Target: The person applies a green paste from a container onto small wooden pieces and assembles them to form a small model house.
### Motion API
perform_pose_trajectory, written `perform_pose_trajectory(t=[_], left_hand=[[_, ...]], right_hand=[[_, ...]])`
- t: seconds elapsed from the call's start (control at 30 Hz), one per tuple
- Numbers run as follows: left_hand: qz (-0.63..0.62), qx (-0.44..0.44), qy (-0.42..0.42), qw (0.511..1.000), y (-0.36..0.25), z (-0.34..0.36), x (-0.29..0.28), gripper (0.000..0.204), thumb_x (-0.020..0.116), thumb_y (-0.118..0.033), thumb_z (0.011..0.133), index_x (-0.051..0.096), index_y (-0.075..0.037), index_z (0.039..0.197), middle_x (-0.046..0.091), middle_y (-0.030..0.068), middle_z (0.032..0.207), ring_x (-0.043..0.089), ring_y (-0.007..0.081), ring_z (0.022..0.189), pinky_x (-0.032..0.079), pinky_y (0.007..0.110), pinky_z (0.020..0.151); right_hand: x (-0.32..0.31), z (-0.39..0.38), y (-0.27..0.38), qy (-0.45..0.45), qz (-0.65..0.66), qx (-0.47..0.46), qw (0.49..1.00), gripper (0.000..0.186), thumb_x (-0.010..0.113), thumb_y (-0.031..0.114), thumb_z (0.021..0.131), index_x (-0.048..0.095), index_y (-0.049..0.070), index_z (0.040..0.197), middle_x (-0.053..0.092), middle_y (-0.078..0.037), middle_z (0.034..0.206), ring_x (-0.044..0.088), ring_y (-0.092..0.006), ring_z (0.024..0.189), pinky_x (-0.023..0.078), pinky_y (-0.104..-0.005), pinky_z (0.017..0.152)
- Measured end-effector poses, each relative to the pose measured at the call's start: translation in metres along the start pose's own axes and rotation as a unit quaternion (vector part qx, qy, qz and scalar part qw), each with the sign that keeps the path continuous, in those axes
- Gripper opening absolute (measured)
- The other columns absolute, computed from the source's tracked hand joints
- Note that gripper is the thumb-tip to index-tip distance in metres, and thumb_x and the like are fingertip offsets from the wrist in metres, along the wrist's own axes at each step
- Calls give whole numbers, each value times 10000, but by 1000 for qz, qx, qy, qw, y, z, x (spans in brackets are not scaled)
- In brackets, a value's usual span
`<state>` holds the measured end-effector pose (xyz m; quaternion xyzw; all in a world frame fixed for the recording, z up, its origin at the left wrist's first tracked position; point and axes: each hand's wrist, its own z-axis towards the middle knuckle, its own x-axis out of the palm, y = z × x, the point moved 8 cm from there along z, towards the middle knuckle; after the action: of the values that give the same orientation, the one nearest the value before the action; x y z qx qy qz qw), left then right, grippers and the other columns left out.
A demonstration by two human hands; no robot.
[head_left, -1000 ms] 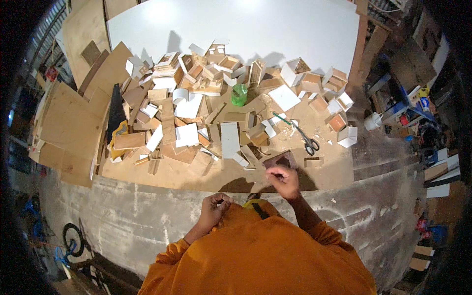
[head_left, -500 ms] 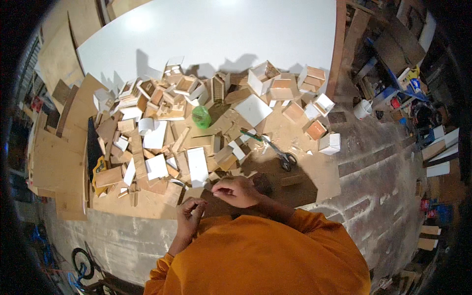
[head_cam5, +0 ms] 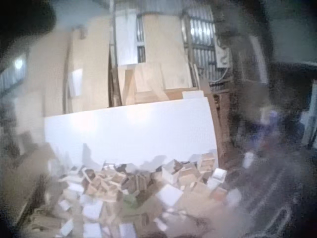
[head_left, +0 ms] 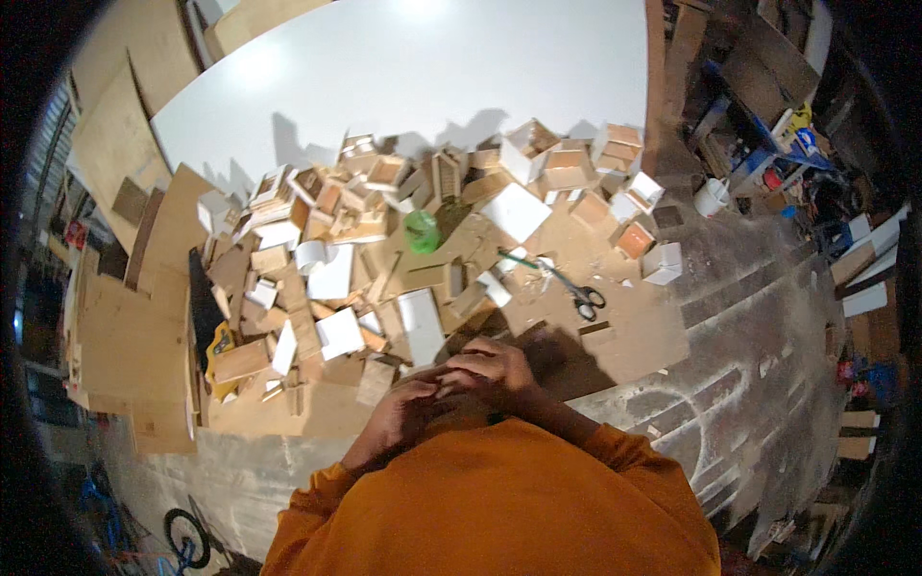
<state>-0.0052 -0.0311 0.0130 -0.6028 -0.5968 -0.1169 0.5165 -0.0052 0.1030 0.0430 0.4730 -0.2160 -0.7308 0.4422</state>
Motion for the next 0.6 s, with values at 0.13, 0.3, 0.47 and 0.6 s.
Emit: perform_pose_trajectory(t=[0.13,0.3,0.47,0.6], left_hand=[[89,-51,74,992,5,-11,-8,548,505,-208,886,396,28,1369,502,137,1348,493,213,1220,345,355,1072],[48,-47,161,985,-9,-54,4,516,500,-248,906,426,17,1343,511,119,1322,502,203,1209,374,348,1046],[119,-84,60,987,-17,-88,-44,521,514,-260,904,432,11,1341,528,104,1303,515,217,1189,391,359,1021],[10,-83,130,988,1,-98,-87,511,516,-247,903,449,8,1341,531,105,1307,523,239,1172,386,380,1022]], right_hand=[[22,-26,3,-3,-93,-6,996,189,695,158,734,693,98,913,632,-68,862,642,-253,779,524,-335,629],[57,-39,20,6,-125,75,989,220,645,159,793,661,188,1011,607,-21,961,632,-236,806,525,-351,628],[97,-36,47,-10,-149,99,984,170,653,144,777,659,145,947,618,-46,891,635,-263,803,520,-357,630],[126,-34,68,-12,-84,106,991,141,652,137,794,657,131,935,618,-62,877,628,-278,810,522,-367,647]])
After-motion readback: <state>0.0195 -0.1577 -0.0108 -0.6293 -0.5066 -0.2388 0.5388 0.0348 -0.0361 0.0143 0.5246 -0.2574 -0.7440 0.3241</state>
